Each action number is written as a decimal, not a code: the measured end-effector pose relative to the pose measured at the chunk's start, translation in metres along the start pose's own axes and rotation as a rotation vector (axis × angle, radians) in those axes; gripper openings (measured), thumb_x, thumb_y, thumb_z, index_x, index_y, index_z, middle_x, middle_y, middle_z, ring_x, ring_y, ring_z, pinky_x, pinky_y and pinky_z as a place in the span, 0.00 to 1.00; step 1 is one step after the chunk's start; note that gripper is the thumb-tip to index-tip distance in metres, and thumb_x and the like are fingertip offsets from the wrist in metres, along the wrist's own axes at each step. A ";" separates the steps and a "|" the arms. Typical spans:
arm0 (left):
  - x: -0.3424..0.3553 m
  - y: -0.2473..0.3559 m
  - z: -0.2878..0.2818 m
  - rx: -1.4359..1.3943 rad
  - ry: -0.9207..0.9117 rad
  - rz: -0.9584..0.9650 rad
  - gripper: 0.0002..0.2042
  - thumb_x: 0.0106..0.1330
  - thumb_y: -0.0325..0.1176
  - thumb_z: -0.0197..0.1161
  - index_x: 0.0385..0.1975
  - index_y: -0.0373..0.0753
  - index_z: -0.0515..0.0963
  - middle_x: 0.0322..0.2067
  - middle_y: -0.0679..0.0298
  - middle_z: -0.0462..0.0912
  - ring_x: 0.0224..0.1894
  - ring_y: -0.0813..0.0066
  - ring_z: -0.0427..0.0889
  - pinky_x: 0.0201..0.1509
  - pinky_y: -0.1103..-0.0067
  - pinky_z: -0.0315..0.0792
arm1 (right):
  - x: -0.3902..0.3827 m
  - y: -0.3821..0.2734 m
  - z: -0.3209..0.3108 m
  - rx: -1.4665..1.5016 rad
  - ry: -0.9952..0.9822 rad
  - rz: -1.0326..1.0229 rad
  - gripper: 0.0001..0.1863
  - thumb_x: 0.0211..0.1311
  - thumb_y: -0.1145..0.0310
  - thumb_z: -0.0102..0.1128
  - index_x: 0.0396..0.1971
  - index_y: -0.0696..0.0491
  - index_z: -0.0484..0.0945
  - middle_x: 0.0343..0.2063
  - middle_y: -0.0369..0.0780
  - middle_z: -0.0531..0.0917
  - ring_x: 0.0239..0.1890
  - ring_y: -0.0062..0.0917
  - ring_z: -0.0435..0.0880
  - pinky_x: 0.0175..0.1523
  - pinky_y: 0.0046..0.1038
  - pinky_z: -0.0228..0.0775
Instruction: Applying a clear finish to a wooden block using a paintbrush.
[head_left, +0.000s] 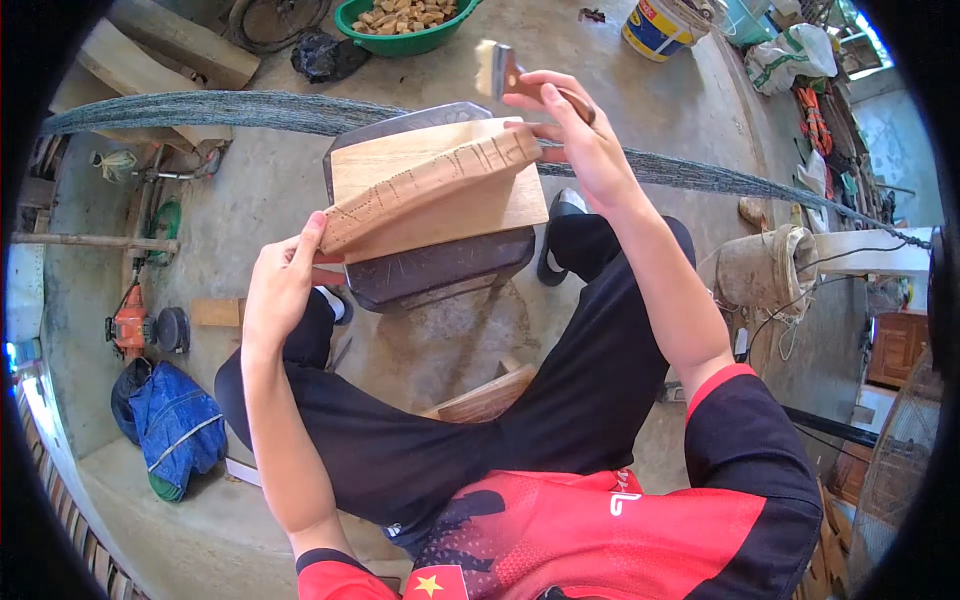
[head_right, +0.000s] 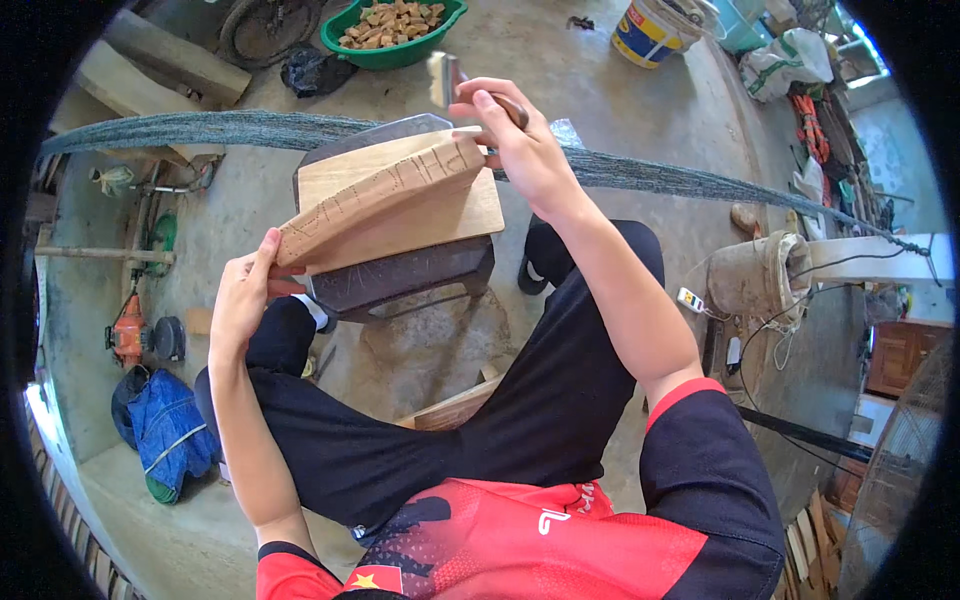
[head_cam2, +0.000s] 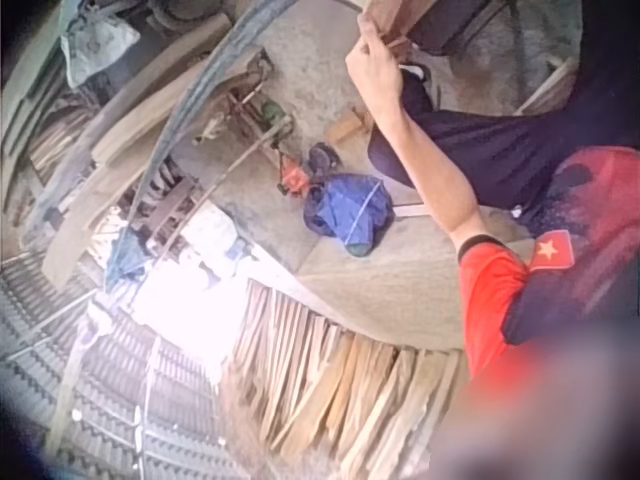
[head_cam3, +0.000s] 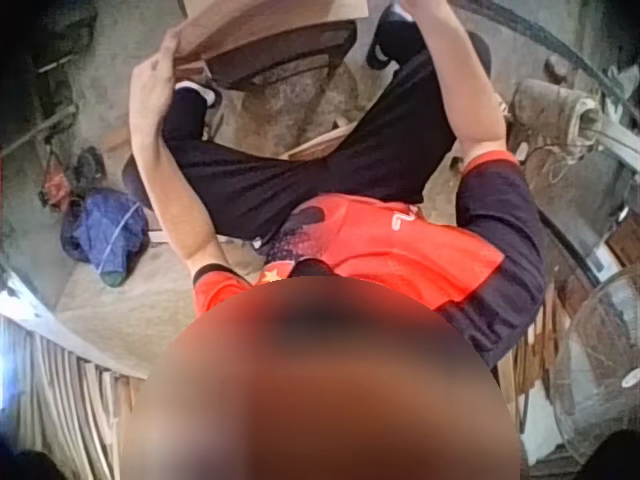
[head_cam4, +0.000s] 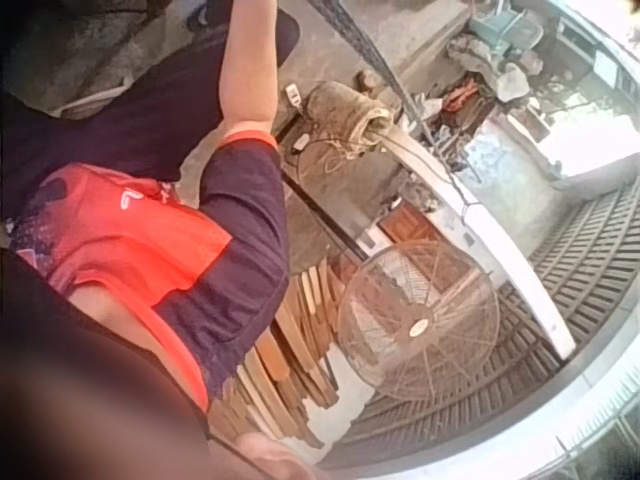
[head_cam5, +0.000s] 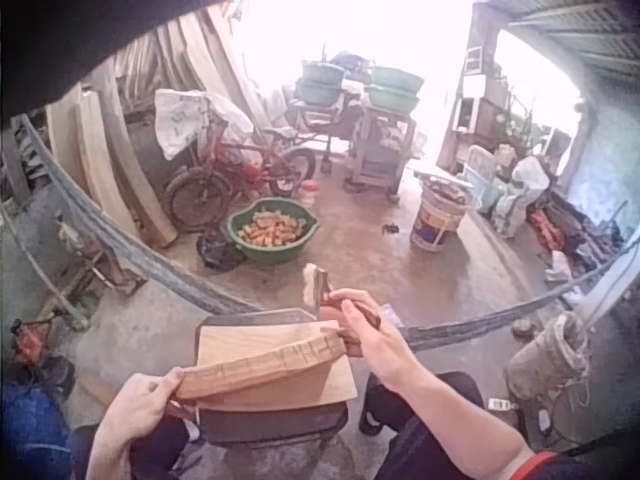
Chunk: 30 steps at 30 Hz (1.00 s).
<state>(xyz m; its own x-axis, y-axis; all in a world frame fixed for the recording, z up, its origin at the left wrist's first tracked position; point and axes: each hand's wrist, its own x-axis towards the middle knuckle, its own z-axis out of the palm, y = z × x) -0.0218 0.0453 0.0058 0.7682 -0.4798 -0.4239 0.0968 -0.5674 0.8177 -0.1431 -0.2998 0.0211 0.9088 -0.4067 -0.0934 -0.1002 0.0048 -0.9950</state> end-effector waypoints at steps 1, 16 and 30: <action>-0.004 0.003 0.002 -0.024 0.002 0.045 0.31 0.82 0.56 0.55 0.61 0.28 0.82 0.44 0.53 0.91 0.39 0.68 0.92 0.51 0.77 0.80 | -0.002 0.001 0.001 0.041 0.024 -0.037 0.23 0.87 0.48 0.44 0.68 0.44 0.73 0.62 0.41 0.84 0.61 0.31 0.86 0.56 0.34 0.80; 0.012 -0.026 0.011 -0.084 0.100 0.190 0.23 0.78 0.37 0.65 0.68 0.33 0.78 0.53 0.61 0.89 0.54 0.78 0.84 0.64 0.79 0.74 | -0.018 0.026 0.004 -0.038 -0.121 -0.064 0.20 0.85 0.52 0.50 0.63 0.47 0.77 0.51 0.38 0.87 0.48 0.23 0.87 0.58 0.28 0.73; 0.025 -0.032 0.001 0.186 0.124 0.234 0.16 0.75 0.31 0.65 0.58 0.31 0.82 0.47 0.54 0.91 0.48 0.71 0.89 0.56 0.74 0.80 | -0.019 0.019 0.071 -0.442 -0.592 -0.621 0.17 0.67 0.56 0.75 0.51 0.47 0.88 0.41 0.43 0.87 0.46 0.40 0.88 0.53 0.35 0.78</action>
<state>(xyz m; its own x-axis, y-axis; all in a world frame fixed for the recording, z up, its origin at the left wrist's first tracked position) -0.0066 0.0507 -0.0317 0.8283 -0.5331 -0.1725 -0.2003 -0.5692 0.7974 -0.1336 -0.2270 0.0018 0.8961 0.3065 0.3209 0.4334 -0.4493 -0.7812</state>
